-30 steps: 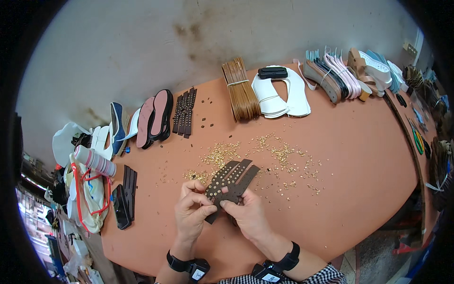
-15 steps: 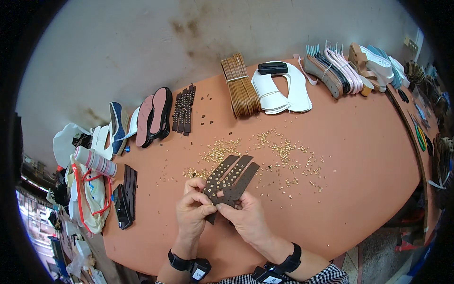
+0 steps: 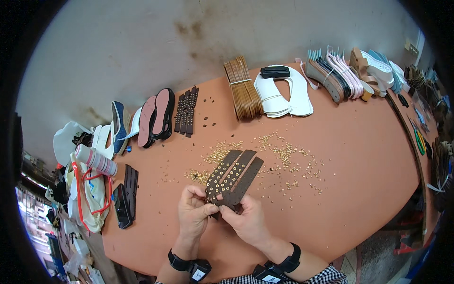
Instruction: Attaching metal studs to leather shoe straps by hand.
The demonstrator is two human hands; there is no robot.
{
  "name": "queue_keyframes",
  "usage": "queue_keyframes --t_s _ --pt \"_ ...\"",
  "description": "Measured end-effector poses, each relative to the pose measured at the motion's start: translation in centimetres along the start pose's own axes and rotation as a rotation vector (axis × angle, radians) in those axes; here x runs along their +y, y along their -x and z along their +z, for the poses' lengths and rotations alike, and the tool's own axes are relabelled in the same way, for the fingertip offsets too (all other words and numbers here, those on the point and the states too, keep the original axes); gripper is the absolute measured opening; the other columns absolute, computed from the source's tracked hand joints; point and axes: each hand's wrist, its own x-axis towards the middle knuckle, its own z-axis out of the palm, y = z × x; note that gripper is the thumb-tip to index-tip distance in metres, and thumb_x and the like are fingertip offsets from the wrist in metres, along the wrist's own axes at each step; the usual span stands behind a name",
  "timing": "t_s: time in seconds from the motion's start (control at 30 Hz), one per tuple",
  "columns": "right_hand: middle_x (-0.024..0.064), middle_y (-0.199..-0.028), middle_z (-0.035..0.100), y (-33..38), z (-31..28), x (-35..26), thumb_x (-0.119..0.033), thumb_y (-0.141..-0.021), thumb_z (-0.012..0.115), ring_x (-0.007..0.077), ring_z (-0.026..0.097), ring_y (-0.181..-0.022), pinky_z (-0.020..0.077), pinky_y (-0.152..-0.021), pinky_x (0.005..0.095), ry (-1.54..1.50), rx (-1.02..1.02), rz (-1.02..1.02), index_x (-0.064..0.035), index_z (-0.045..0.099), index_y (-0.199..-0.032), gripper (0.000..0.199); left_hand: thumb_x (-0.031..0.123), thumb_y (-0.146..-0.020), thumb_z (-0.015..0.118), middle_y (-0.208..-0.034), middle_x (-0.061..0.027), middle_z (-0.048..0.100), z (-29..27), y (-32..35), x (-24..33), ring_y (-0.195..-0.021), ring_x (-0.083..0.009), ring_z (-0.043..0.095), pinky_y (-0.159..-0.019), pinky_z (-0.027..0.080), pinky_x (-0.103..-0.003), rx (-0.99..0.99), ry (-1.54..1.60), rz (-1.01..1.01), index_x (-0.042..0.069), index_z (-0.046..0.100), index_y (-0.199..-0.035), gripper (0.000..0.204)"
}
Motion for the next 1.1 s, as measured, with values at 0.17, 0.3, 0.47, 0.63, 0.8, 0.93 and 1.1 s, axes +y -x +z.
queue_keyframes --t_s 0.17,0.3,0.47,0.63,0.8,0.93,1.1 --pt "0.0053 -0.098 0.060 0.0 -0.1 -0.4 0.006 -0.079 0.054 0.0106 0.056 -0.088 0.0474 -0.077 0.0247 0.159 -0.022 -0.014 0.0000 0.057 -0.099 0.021 -0.009 -0.067 0.067 -0.092 -0.0093 0.056 0.7 -0.5 0.8 -0.086 -0.0156 0.057 -0.074 0.048 -0.027 0.000 0.030 -0.052 0.003 0.033 -0.123 0.066" --pt "0.0054 -0.095 0.061 0.0 -0.1 0.0 0.006 -0.079 0.055 0.0109 0.058 -0.085 0.0483 -0.076 0.0244 0.236 -0.031 -0.088 0.0010 0.058 -0.098 0.020 -0.010 -0.066 0.068 -0.092 -0.0104 0.057 0.7 -0.4 1.1 -0.087 -0.0171 0.058 -0.076 0.049 -0.028 0.030 0.019 -0.074 0.003 0.033 -0.124 0.069" --pt "0.0055 -0.096 0.061 0.1 0.1 -0.5 0.007 -0.079 0.054 0.0109 0.057 -0.086 0.0481 -0.076 0.0244 0.149 -0.032 -0.042 0.0008 0.058 -0.100 0.022 -0.009 -0.065 0.069 -0.094 -0.0109 0.058 0.6 -0.8 1.3 -0.087 -0.0176 0.059 -0.078 0.049 -0.029 -0.015 0.047 -0.122 0.002 0.035 -0.121 0.066" --pt "0.0054 -0.096 0.061 -0.1 -0.4 0.0 0.007 -0.078 0.054 0.0109 0.058 -0.086 0.0483 -0.075 0.0239 0.247 -0.077 -0.042 0.0007 0.059 -0.099 0.022 -0.010 -0.063 0.070 -0.094 -0.0099 0.059 -0.5 -0.9 0.8 -0.085 -0.0160 0.059 -0.077 0.050 -0.027 -0.018 0.044 -0.195 -0.002 0.042 -0.111 0.056" --pt "0.0050 -0.094 0.062 -0.2 -0.7 -0.5 0.006 -0.077 0.055 0.0104 0.058 -0.085 0.0483 -0.074 0.0235 0.497 -0.133 -0.095 0.0009 0.059 -0.097 0.022 -0.011 -0.061 0.070 -0.091 -0.0082 0.060 -0.9 -1.0 0.5 -0.082 -0.0138 0.060 -0.073 0.051 -0.026 -0.033 0.101 -0.259 -0.001 0.046 -0.102 0.048" --pt "0.0038 -0.088 0.062 -0.3 -0.2 -0.4 0.003 -0.077 0.056 0.0100 0.059 -0.078 0.0486 -0.069 0.0237 0.311 -0.112 -0.039 -0.0004 0.061 -0.095 0.019 -0.011 -0.062 0.069 -0.091 -0.0083 0.061 -1.4 -0.8 0.5 -0.082 -0.0136 0.060 -0.072 0.052 -0.026 -0.041 0.105 -0.236 0.000 0.046 -0.098 0.044" --pt "0.0036 -0.092 0.060 -0.9 -1.1 -0.2 0.002 -0.078 0.056 0.0096 0.058 -0.082 0.0476 -0.073 0.0231 0.007 -0.063 0.164 0.0003 0.058 -0.098 0.020 -0.010 -0.065 0.068 -0.092 -0.0087 0.060 -0.6 -1.2 1.4 -0.082 -0.0140 0.059 -0.074 0.051 -0.026 -0.044 0.042 -0.292 0.002 0.045 -0.098 0.042"
